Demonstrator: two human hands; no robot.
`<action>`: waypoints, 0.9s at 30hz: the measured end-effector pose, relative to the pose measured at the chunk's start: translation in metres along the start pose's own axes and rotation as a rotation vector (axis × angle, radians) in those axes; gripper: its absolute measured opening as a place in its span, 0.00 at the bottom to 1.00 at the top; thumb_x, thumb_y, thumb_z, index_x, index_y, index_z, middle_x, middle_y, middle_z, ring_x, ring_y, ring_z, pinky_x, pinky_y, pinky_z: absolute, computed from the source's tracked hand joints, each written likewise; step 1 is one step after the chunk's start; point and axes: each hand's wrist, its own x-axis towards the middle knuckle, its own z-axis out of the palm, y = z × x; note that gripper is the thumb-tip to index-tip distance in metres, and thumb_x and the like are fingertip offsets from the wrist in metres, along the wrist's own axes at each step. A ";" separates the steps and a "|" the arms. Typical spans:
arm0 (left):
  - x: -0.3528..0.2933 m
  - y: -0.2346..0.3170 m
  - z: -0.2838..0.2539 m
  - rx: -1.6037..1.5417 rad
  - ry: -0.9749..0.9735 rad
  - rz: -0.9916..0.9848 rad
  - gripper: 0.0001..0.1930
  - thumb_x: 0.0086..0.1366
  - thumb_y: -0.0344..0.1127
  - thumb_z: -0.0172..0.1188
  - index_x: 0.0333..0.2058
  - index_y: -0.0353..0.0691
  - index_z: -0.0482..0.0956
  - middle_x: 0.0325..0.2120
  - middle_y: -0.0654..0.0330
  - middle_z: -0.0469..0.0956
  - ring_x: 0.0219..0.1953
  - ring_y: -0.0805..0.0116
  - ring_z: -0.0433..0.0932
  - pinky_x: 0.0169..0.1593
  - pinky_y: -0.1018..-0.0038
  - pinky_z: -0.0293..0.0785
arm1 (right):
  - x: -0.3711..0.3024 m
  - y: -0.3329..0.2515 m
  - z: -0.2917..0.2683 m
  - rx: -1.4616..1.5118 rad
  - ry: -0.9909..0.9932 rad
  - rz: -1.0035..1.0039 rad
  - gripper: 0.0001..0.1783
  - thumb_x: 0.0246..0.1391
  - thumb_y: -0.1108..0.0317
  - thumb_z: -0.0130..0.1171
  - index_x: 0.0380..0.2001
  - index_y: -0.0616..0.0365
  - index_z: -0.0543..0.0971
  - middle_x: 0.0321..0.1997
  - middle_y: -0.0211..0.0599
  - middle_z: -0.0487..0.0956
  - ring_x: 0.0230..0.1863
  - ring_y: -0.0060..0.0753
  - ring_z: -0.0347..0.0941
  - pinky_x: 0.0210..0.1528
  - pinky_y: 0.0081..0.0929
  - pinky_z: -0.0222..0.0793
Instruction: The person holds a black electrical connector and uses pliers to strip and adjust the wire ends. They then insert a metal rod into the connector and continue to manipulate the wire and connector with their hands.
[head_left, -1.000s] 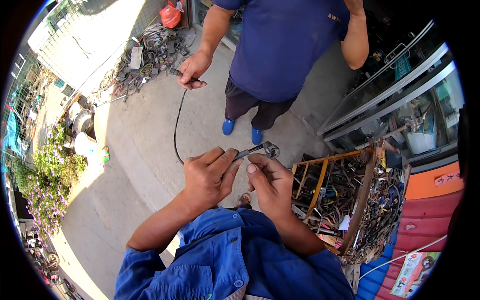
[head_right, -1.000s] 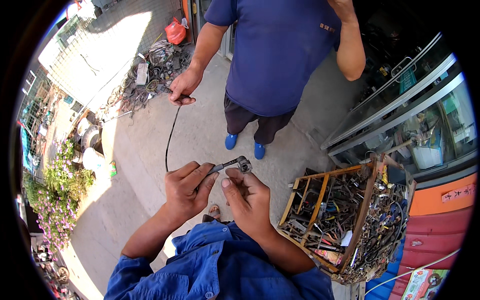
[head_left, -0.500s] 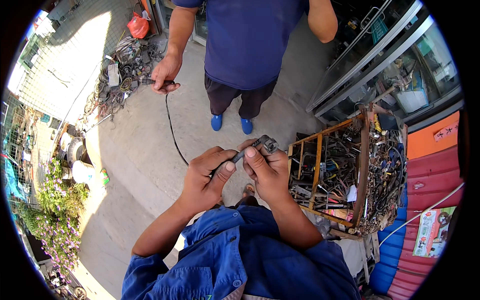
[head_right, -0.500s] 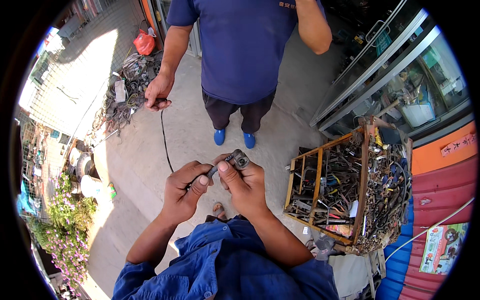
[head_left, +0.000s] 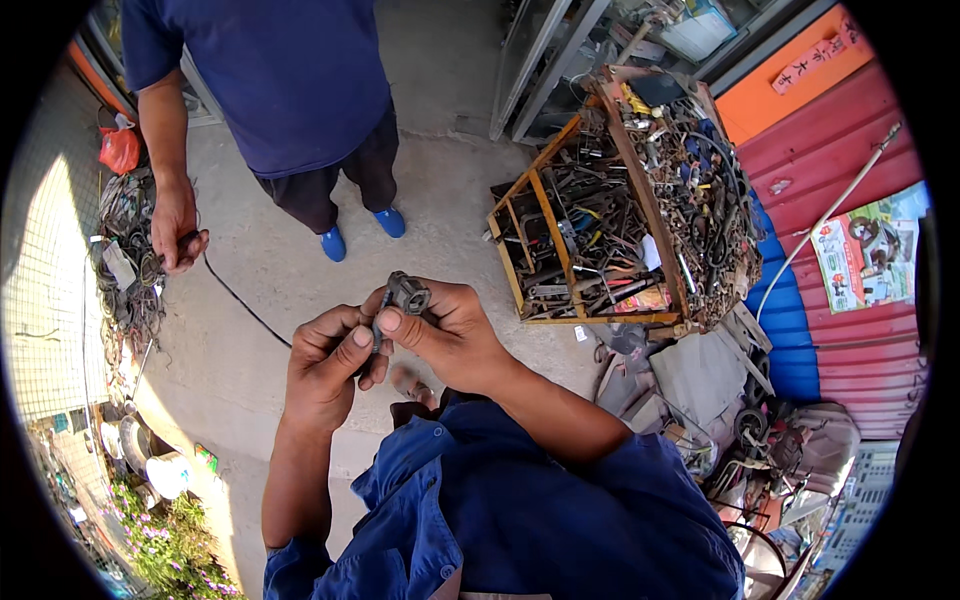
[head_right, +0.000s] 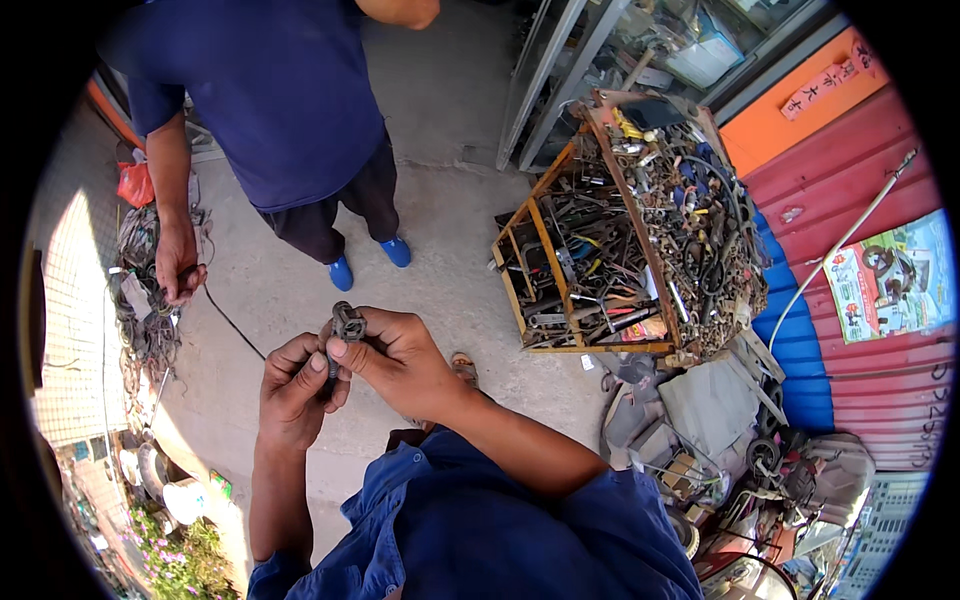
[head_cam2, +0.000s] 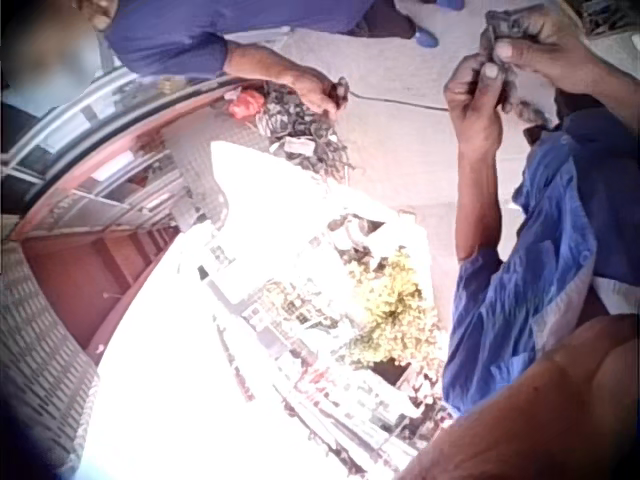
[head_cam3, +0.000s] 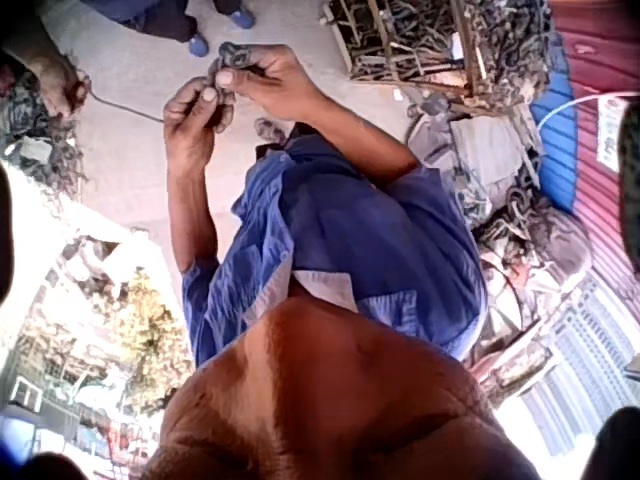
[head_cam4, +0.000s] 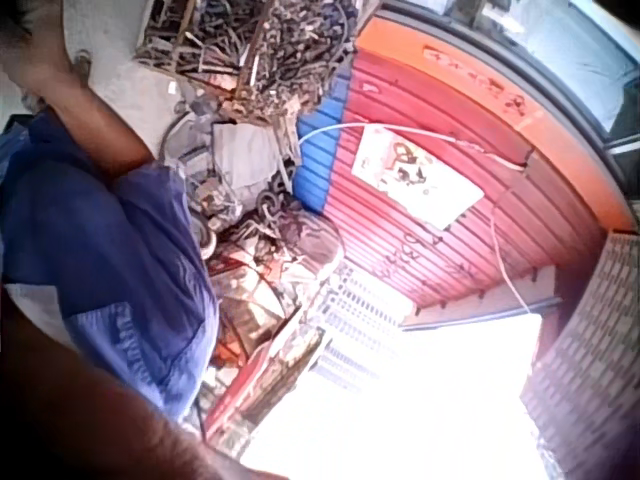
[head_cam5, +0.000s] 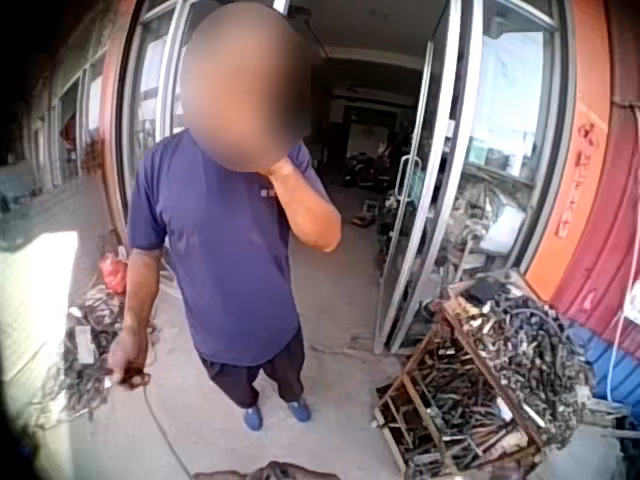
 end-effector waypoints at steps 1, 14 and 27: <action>0.003 -0.004 -0.002 0.008 -0.041 0.014 0.13 0.69 0.39 0.62 0.37 0.31 0.79 0.27 0.57 0.79 0.20 0.77 0.71 0.22 0.81 0.61 | -0.007 -0.001 0.001 -0.027 0.068 -0.002 0.18 0.66 0.57 0.59 0.43 0.64 0.78 0.23 0.30 0.78 0.21 0.14 0.75 0.19 0.14 0.67; 0.035 -0.037 0.054 0.174 -0.078 0.018 0.14 0.72 0.39 0.58 0.41 0.30 0.79 0.26 0.61 0.76 0.22 0.80 0.64 0.24 0.82 0.56 | -0.194 0.082 -0.116 -0.528 0.456 0.382 0.10 0.63 0.70 0.58 0.38 0.67 0.81 0.31 0.34 0.81 0.33 0.22 0.74 0.37 0.22 0.70; 0.068 -0.076 0.168 0.255 -0.024 0.127 0.13 0.71 0.38 0.58 0.43 0.32 0.79 0.28 0.63 0.76 0.24 0.79 0.65 0.28 0.81 0.57 | -0.285 0.073 -0.273 -0.595 0.412 0.355 0.09 0.57 0.70 0.63 0.36 0.66 0.83 0.27 0.39 0.82 0.29 0.25 0.77 0.34 0.27 0.72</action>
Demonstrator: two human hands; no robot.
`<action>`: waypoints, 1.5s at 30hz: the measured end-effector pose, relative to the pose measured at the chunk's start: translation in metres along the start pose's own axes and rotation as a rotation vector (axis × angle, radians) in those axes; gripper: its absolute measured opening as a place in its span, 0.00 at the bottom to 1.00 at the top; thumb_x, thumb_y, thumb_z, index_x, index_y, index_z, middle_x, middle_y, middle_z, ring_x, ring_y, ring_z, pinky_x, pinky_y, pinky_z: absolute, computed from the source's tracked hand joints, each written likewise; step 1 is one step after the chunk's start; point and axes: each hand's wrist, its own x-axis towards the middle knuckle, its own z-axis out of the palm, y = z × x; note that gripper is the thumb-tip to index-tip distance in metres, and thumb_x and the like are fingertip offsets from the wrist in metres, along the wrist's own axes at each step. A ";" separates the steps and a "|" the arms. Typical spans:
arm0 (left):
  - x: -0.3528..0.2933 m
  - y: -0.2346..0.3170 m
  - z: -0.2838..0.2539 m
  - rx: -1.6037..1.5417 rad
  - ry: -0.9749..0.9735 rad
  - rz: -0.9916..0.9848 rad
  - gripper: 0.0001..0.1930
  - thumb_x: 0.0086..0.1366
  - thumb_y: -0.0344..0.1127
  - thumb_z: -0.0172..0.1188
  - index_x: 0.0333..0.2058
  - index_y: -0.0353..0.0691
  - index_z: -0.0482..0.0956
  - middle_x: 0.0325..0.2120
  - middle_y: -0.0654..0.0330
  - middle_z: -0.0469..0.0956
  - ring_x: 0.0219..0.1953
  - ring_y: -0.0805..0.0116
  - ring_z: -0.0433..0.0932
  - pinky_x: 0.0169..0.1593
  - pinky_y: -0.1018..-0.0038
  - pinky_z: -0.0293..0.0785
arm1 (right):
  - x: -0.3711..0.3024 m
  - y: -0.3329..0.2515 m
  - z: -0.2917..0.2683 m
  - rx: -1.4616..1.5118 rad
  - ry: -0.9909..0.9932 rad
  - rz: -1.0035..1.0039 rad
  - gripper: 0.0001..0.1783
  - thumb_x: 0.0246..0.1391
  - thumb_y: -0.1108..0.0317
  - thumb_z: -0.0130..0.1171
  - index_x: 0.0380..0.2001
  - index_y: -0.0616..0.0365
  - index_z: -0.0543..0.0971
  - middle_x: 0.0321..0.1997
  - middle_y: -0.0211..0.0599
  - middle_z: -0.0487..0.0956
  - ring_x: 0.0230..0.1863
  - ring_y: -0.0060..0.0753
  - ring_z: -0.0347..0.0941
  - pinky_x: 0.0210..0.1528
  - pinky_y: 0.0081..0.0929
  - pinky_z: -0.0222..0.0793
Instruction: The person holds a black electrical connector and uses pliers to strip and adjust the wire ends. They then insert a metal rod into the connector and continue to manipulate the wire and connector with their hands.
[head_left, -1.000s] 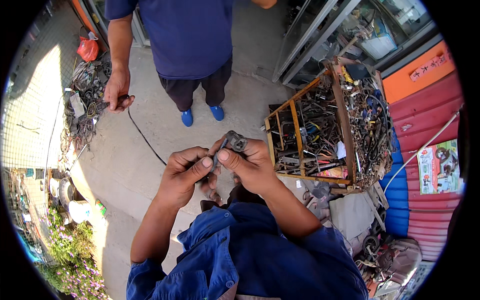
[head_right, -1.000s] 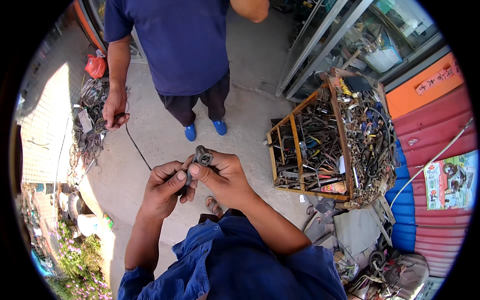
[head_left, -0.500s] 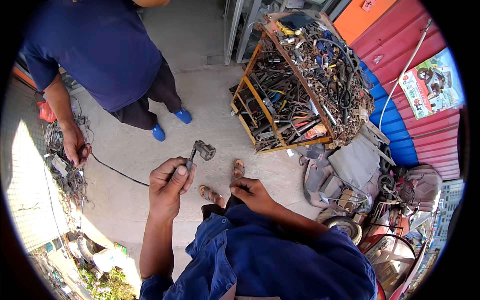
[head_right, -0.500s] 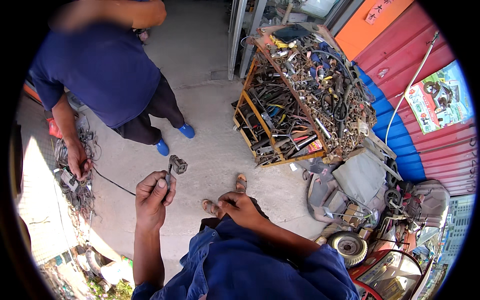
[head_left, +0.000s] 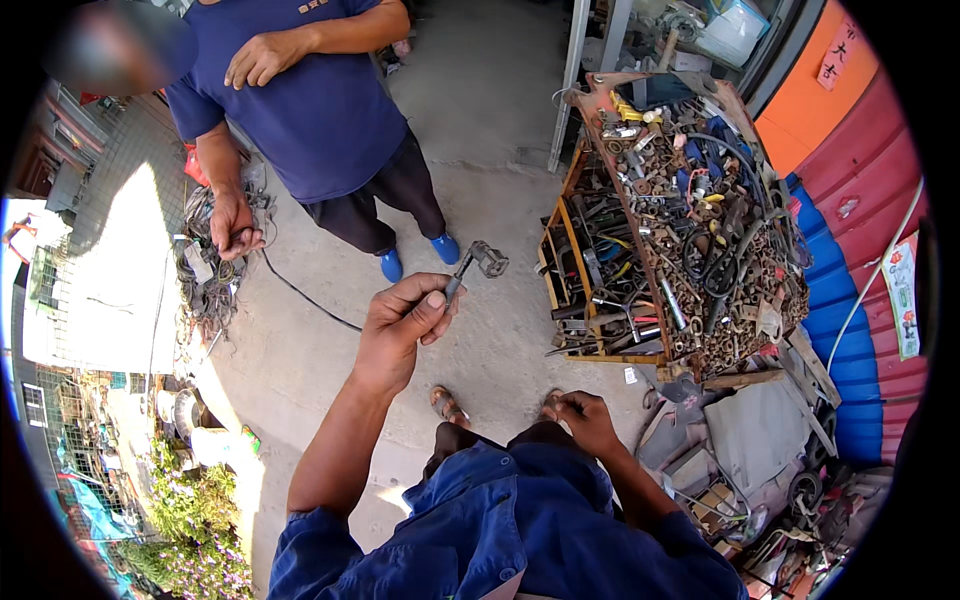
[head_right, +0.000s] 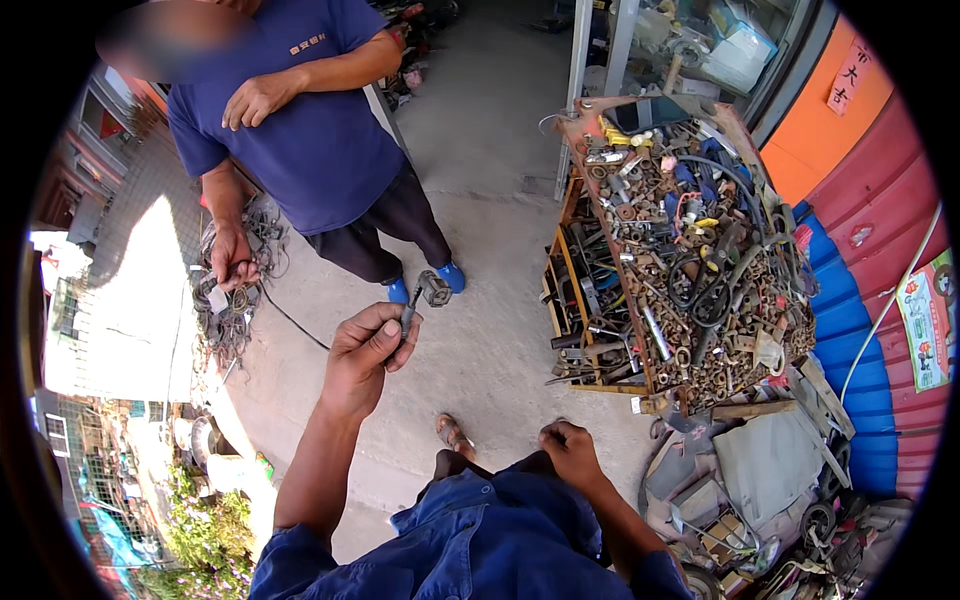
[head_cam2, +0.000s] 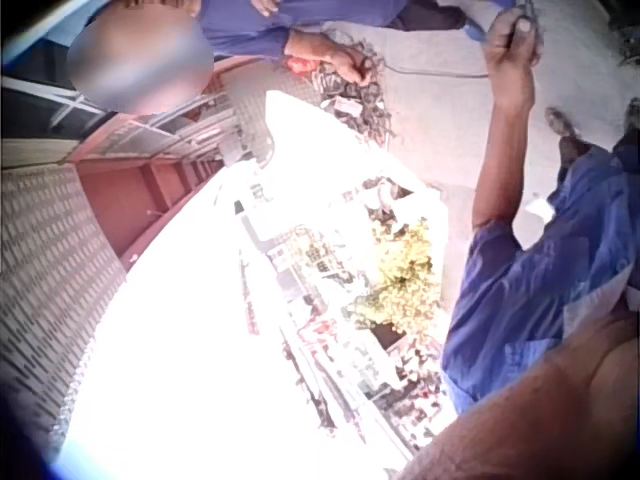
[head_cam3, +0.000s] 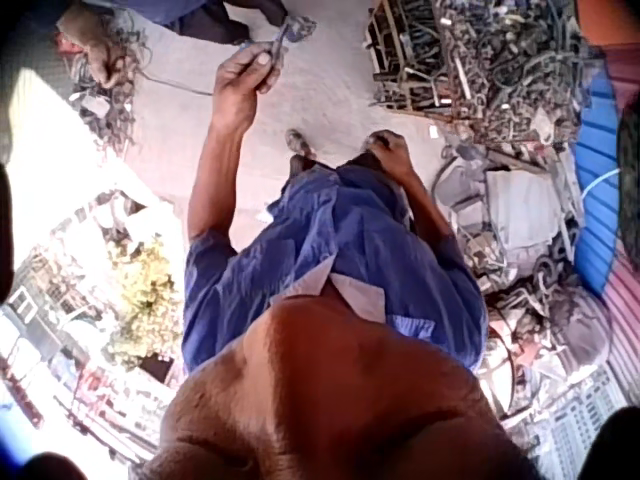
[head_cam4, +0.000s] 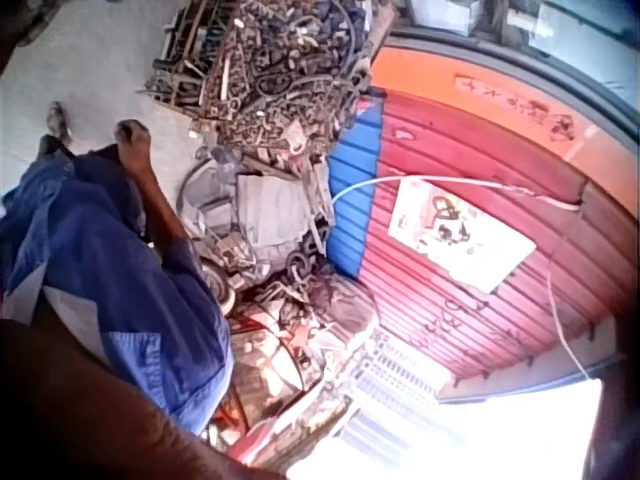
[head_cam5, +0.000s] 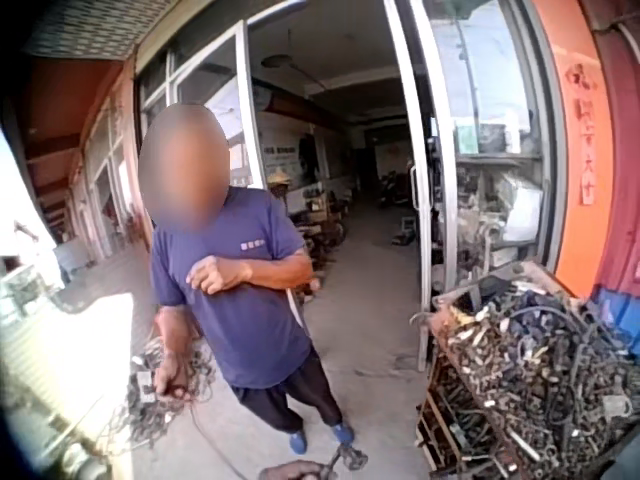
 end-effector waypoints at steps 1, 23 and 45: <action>0.000 -0.002 0.004 0.028 0.024 0.013 0.13 0.71 0.38 0.58 0.42 0.32 0.79 0.28 0.63 0.76 0.24 0.79 0.65 0.27 0.81 0.57 | -0.004 0.003 -0.018 -0.089 -0.021 -0.030 0.09 0.58 0.70 0.62 0.36 0.66 0.82 0.28 0.39 0.82 0.29 0.24 0.77 0.34 0.26 0.72; 0.041 -0.035 0.096 -0.123 -0.179 0.050 0.11 0.71 0.32 0.58 0.45 0.34 0.68 0.36 0.59 0.64 0.26 0.76 0.62 0.26 0.80 0.62 | -0.071 0.149 -0.346 -0.177 0.680 0.184 0.13 0.53 0.63 0.63 0.33 0.65 0.84 0.31 0.55 0.83 0.34 0.51 0.82 0.39 0.41 0.75; 0.015 -0.032 0.178 0.156 0.224 -0.003 0.13 0.70 0.36 0.60 0.48 0.37 0.72 0.33 0.63 0.67 0.29 0.73 0.62 0.37 0.74 0.62 | 0.162 0.227 -0.537 0.211 0.399 0.018 0.13 0.55 0.62 0.62 0.38 0.60 0.85 0.32 0.52 0.82 0.36 0.53 0.80 0.41 0.43 0.73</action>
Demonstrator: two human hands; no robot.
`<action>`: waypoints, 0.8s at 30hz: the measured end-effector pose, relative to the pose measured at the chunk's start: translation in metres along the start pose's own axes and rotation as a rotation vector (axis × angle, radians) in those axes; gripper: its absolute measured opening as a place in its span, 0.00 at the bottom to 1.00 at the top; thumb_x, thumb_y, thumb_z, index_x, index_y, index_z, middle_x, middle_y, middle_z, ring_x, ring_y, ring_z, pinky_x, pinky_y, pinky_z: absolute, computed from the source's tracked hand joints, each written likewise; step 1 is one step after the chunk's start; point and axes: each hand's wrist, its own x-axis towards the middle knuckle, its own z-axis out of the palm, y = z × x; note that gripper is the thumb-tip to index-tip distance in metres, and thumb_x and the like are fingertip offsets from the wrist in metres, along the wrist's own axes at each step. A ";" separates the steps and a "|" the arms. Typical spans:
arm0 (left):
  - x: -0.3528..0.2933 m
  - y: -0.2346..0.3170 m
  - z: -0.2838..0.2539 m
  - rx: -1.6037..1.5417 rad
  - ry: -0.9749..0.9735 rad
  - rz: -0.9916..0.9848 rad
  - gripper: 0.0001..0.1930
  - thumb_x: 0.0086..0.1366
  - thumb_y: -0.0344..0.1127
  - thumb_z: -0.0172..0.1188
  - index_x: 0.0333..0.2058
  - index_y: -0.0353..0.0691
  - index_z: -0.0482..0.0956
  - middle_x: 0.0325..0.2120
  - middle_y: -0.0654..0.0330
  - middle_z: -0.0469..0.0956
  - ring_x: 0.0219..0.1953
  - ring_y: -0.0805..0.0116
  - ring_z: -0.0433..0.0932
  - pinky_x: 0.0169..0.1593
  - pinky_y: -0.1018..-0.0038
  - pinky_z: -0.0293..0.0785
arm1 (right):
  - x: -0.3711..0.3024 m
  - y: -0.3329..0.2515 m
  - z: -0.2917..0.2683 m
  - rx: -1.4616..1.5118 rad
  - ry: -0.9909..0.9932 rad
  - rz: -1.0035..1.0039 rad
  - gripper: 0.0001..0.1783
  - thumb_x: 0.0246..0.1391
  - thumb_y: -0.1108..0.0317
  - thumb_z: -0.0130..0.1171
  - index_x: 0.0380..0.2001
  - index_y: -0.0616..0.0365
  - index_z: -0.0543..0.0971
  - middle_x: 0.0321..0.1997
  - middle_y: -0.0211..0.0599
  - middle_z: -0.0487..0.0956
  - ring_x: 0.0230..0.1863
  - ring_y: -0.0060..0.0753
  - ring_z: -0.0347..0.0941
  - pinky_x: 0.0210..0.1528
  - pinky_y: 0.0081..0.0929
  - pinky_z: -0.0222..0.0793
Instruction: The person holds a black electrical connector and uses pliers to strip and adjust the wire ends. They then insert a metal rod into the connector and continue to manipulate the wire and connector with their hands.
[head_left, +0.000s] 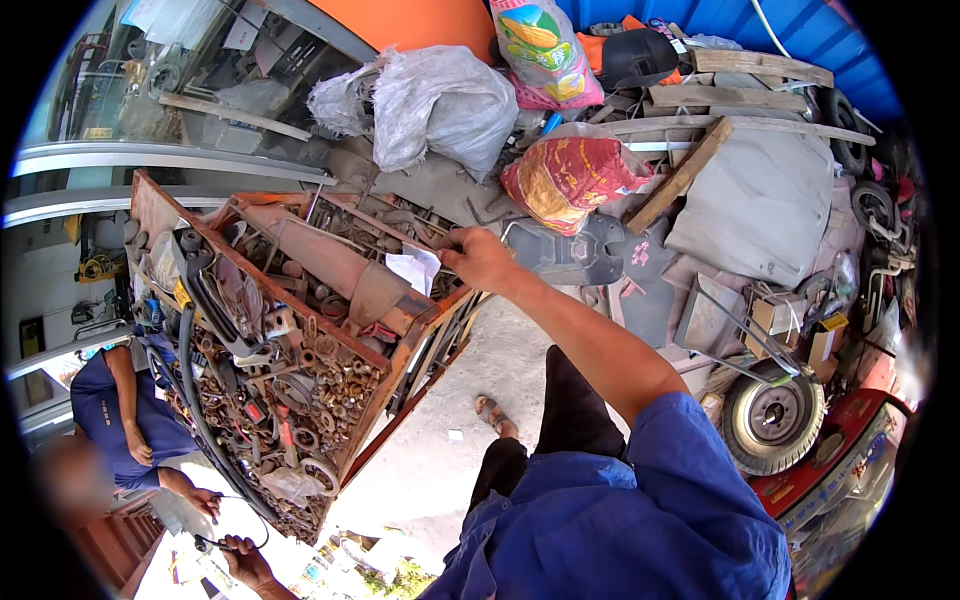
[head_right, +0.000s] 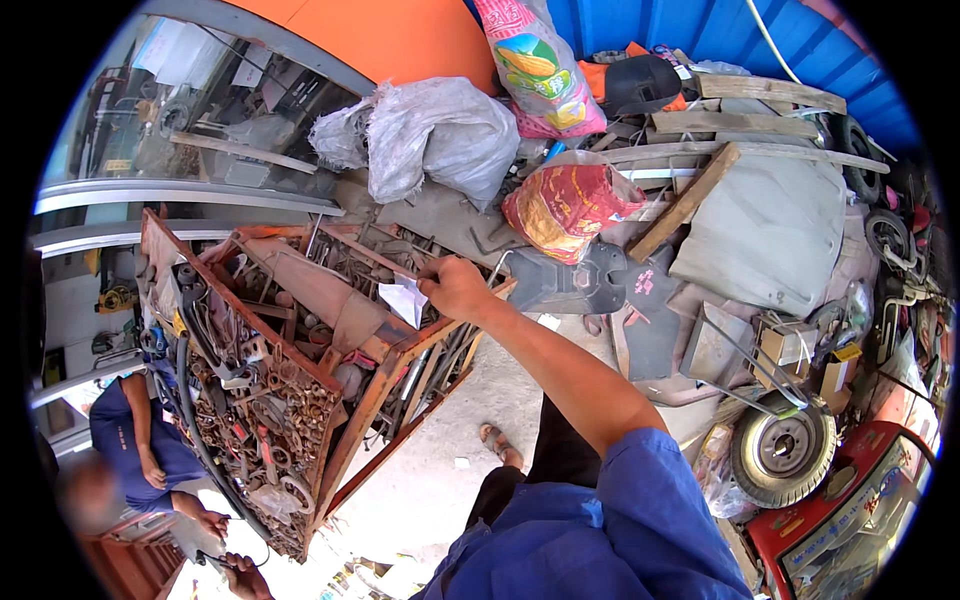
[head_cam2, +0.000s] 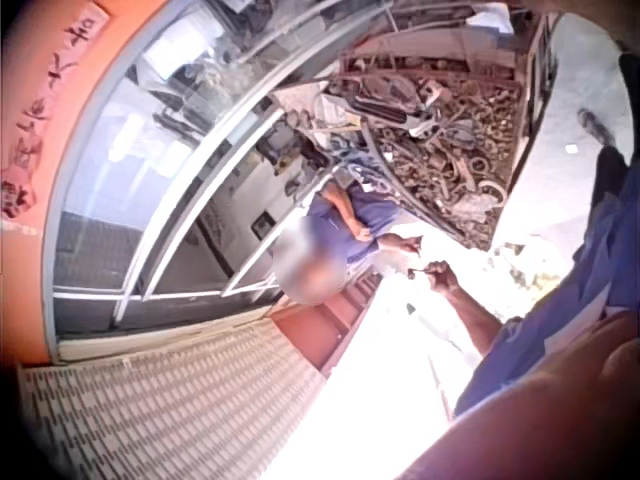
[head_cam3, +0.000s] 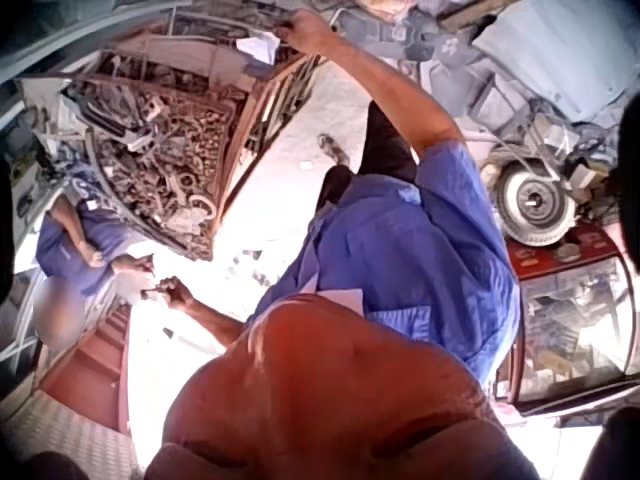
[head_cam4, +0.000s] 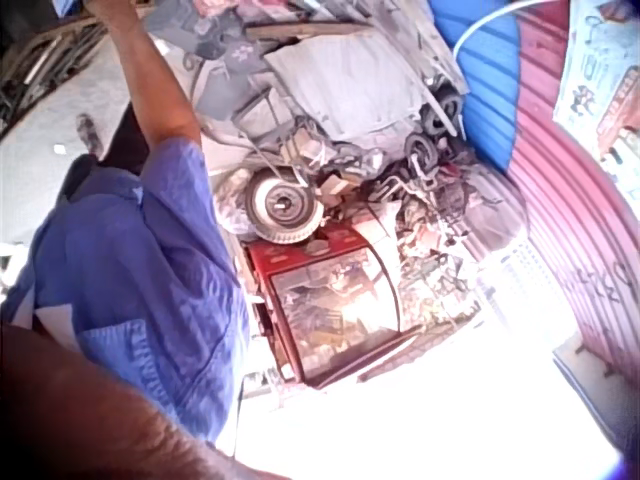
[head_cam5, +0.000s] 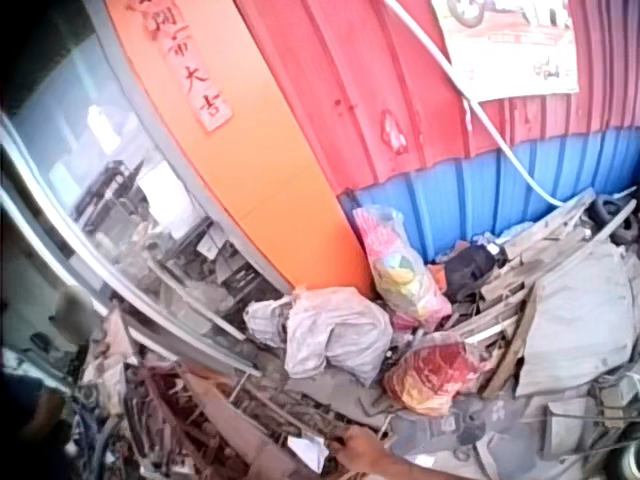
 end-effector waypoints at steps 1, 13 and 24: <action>-0.002 -0.002 0.005 0.008 0.025 0.003 0.13 0.69 0.36 0.60 0.48 0.37 0.73 0.33 0.63 0.67 0.29 0.73 0.63 0.38 0.74 0.62 | 0.011 0.001 0.005 0.022 -0.005 -0.010 0.13 0.55 0.62 0.62 0.38 0.60 0.85 0.31 0.51 0.83 0.35 0.53 0.80 0.41 0.42 0.74; -0.022 -0.010 0.052 0.066 0.102 -0.048 0.12 0.68 0.36 0.61 0.47 0.39 0.78 0.33 0.65 0.68 0.32 0.72 0.65 0.44 0.71 0.61 | 0.105 -0.098 0.052 0.008 -0.093 -0.435 0.10 0.53 0.71 0.62 0.39 0.60 0.84 0.30 0.48 0.82 0.32 0.42 0.79 0.40 0.35 0.74; -0.039 -0.043 0.018 0.007 0.271 -0.121 0.11 0.68 0.36 0.61 0.45 0.40 0.74 0.35 0.64 0.71 0.32 0.72 0.68 0.42 0.74 0.66 | 0.111 0.112 -0.064 0.085 0.380 0.172 0.14 0.53 0.66 0.60 0.37 0.65 0.85 0.30 0.49 0.84 0.32 0.39 0.82 0.39 0.33 0.75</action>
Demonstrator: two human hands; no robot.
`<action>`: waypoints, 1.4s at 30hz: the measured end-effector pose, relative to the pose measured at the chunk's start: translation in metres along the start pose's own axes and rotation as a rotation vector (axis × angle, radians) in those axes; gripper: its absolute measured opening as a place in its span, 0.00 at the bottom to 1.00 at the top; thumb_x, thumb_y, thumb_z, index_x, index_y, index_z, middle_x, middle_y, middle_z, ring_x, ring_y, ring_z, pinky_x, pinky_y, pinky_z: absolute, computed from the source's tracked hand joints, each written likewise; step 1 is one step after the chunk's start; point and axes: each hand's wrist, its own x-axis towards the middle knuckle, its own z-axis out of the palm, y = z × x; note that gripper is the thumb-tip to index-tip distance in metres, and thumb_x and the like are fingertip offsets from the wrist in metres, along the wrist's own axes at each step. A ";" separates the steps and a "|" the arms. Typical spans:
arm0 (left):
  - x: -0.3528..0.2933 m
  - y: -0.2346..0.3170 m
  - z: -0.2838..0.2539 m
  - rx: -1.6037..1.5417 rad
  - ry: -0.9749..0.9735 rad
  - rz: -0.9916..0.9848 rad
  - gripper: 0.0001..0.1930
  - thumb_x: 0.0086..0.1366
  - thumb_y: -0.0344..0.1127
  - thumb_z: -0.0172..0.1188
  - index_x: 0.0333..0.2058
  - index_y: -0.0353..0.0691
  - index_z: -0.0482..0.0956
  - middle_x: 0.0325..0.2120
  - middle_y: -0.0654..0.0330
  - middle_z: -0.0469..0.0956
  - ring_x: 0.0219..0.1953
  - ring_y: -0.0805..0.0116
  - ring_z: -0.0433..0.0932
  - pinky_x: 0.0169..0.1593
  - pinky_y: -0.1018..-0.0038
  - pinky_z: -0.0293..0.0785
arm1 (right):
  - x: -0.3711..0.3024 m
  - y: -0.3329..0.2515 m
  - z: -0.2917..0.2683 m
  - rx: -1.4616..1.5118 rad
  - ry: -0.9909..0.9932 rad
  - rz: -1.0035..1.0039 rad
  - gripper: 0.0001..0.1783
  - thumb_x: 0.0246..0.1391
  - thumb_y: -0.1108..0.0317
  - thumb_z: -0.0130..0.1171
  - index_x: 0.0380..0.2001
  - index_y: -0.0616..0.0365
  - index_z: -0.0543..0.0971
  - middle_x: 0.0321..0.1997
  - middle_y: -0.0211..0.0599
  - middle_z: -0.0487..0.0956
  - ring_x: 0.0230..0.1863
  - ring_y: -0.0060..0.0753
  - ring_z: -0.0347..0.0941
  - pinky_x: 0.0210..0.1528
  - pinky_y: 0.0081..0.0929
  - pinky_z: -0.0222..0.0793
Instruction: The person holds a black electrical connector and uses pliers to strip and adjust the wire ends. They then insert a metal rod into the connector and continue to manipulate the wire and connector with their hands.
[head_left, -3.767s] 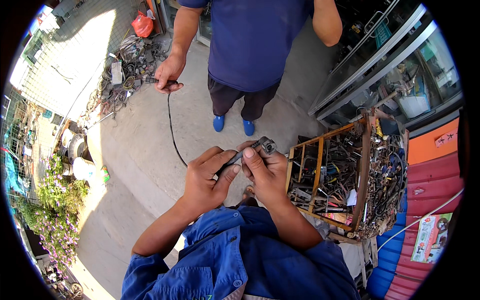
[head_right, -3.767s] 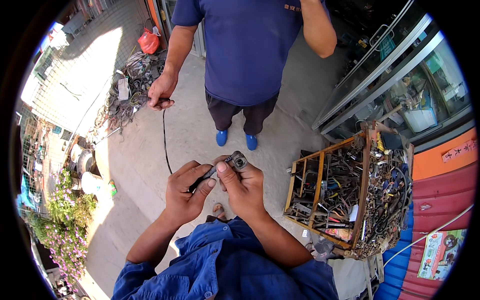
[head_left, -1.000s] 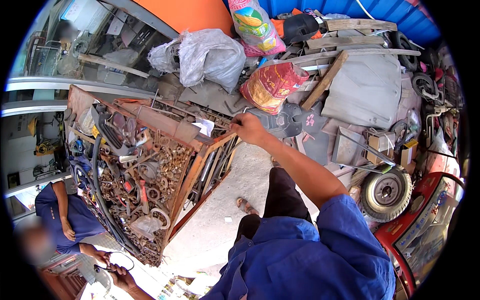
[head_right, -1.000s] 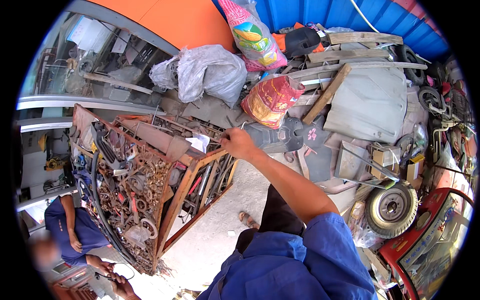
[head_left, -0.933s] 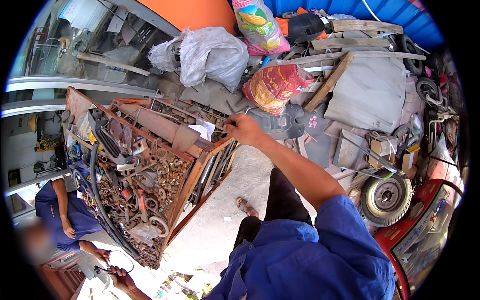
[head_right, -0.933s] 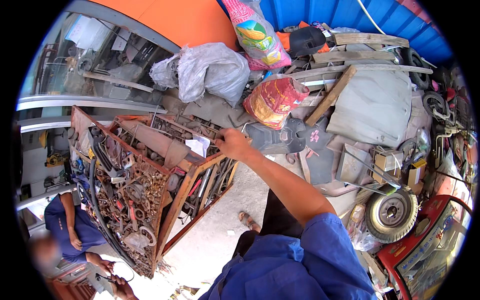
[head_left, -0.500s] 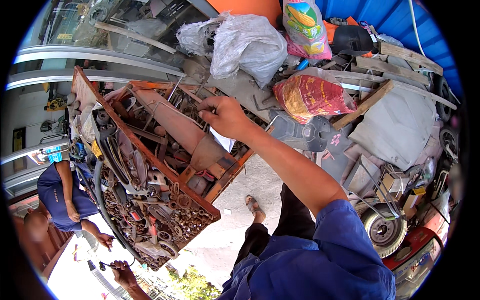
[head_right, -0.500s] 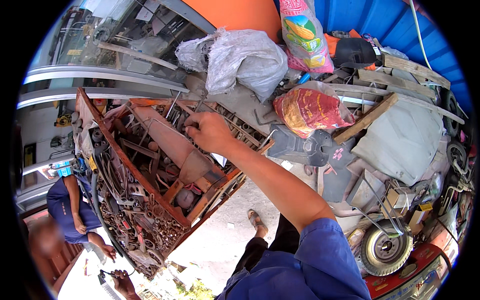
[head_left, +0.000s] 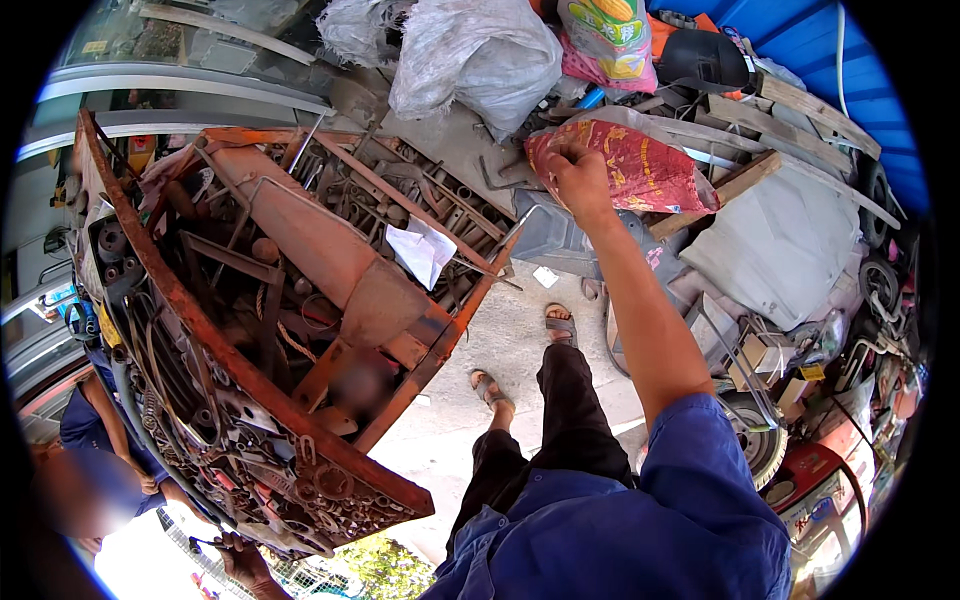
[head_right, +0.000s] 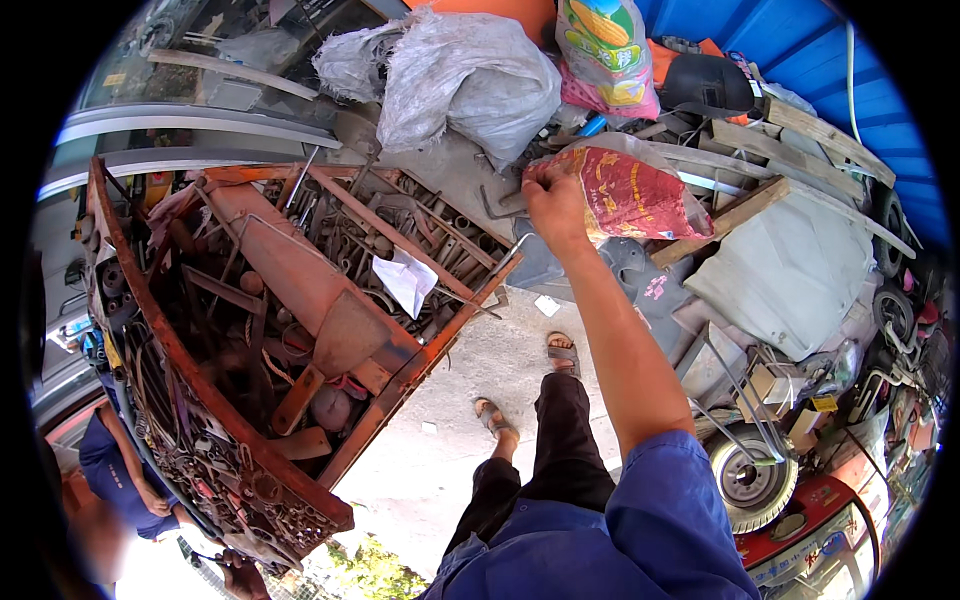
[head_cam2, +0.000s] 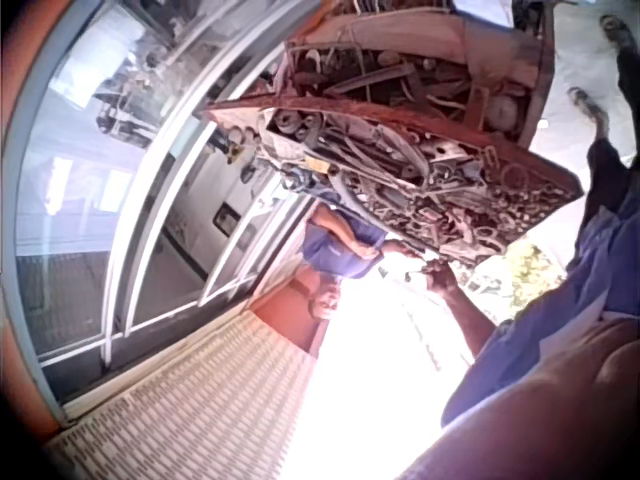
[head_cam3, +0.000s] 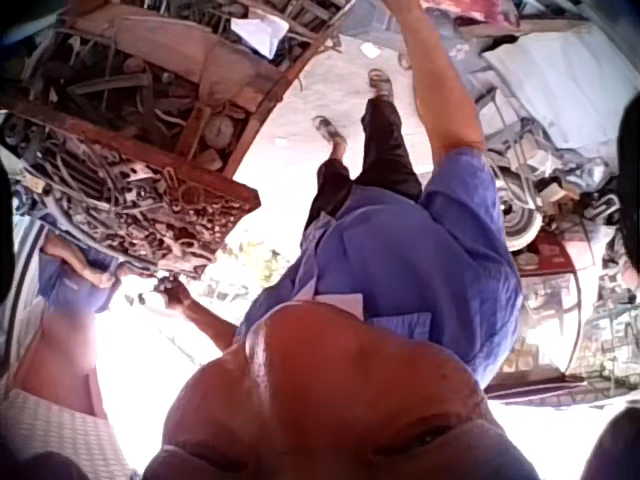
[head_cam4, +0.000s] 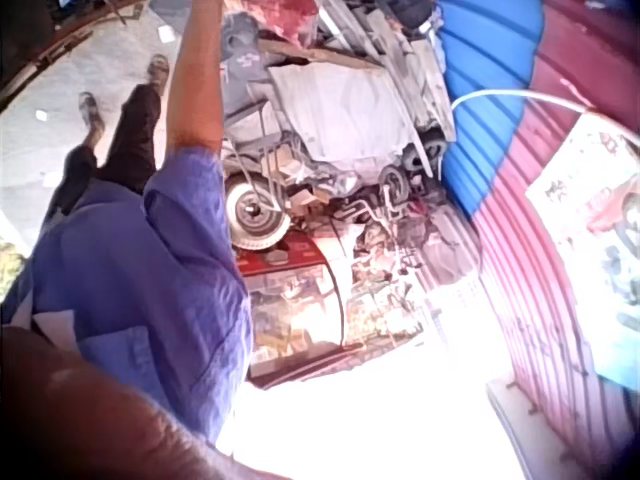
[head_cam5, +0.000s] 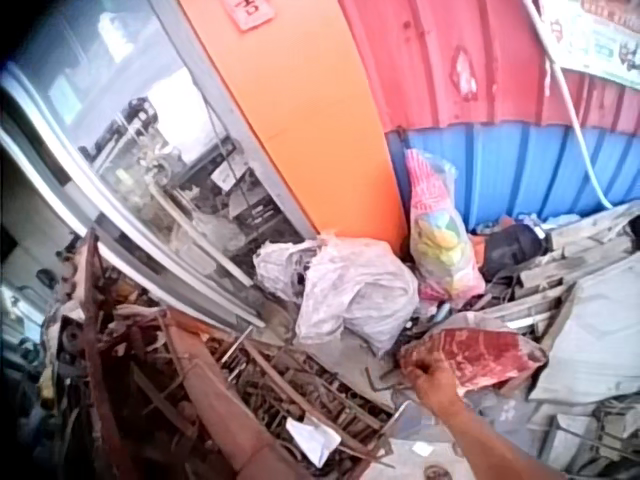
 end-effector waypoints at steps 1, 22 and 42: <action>-0.001 -0.005 -0.007 0.000 0.043 -0.012 0.11 0.68 0.36 0.61 0.45 0.40 0.74 0.35 0.65 0.72 0.33 0.73 0.68 0.41 0.75 0.67 | -0.009 0.019 -0.013 -0.052 0.011 0.027 0.14 0.52 0.66 0.60 0.36 0.65 0.85 0.30 0.49 0.84 0.32 0.39 0.82 0.39 0.33 0.75; 0.061 -0.143 -0.172 -0.070 -0.038 -0.073 0.17 0.63 0.39 0.60 0.44 0.31 0.78 0.41 0.48 0.81 0.41 0.54 0.78 0.51 0.52 0.73 | -0.073 0.266 -0.037 -0.479 -0.214 0.097 0.14 0.49 0.61 0.56 0.34 0.56 0.86 0.38 0.50 0.84 0.43 0.55 0.80 0.47 0.44 0.76; 0.028 -0.273 -0.145 0.416 0.221 0.258 0.16 0.66 0.33 0.63 0.50 0.37 0.74 0.43 0.60 0.77 0.41 0.69 0.74 0.43 0.71 0.72 | 0.165 0.510 0.232 -0.962 -0.488 -0.458 0.19 0.61 0.59 0.47 0.44 0.52 0.85 0.45 0.49 0.83 0.53 0.48 0.79 0.59 0.39 0.71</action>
